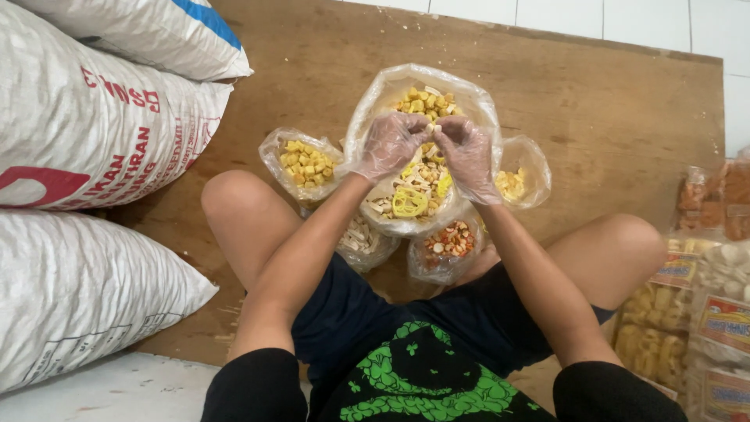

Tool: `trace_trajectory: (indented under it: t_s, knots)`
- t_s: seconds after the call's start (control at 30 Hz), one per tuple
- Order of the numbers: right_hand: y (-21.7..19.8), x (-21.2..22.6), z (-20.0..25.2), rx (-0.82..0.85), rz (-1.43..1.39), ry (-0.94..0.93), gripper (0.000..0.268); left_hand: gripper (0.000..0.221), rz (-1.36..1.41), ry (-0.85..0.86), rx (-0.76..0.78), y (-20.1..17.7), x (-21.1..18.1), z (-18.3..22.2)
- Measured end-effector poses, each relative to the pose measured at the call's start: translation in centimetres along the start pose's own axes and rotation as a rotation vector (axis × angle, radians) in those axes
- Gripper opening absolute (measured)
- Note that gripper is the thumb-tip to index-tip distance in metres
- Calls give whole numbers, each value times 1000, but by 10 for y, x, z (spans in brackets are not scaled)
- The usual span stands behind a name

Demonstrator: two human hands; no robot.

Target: Mixing various types of crackers and snacks by hand into a large plastic bag while sitting on the floor.

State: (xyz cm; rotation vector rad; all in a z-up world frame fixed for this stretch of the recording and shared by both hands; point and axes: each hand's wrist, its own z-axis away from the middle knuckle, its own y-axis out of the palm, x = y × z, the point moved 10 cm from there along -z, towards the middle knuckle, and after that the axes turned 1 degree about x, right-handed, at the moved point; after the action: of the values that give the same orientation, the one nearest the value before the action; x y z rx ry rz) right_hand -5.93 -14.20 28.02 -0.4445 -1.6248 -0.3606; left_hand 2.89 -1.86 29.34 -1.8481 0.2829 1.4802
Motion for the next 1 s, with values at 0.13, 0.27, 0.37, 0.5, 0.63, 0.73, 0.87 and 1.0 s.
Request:
trace_trajectory:
  t_s: [0.13, 0.27, 0.37, 0.5, 0.63, 0.73, 0.87, 1.0]
  knots:
    - [10, 23, 10, 37, 43, -42, 20, 12, -130, 21, 32, -11, -16, 11]
    - [26, 31, 26, 89, 42, -14, 23, 9, -356, 3, 98, -7, 13, 14]
    - [39, 31, 40, 136, 130, -33, 25, 8, -526, 109, 169, -24, -12, 33]
    - [60, 28, 55, 233, 282, -23, 24, 16, -660, 148, 290, -30, -22, 56]
    - [78, 27, 69, 300, 345, -47, 24, 21, -661, 113, 398, -39, -15, 77]
    - [98, 29, 89, 392, 437, -87, 25, 26, -777, 116, 510, -32, 6, 91]
    - [108, 7, 104, 470, 467, -42, 24, 28, -758, 132, 584, -27, 22, 110]
    - [119, -4, 115, 512, 507, -66, 24, 27, -817, 111, 627, -21, 52, 126]
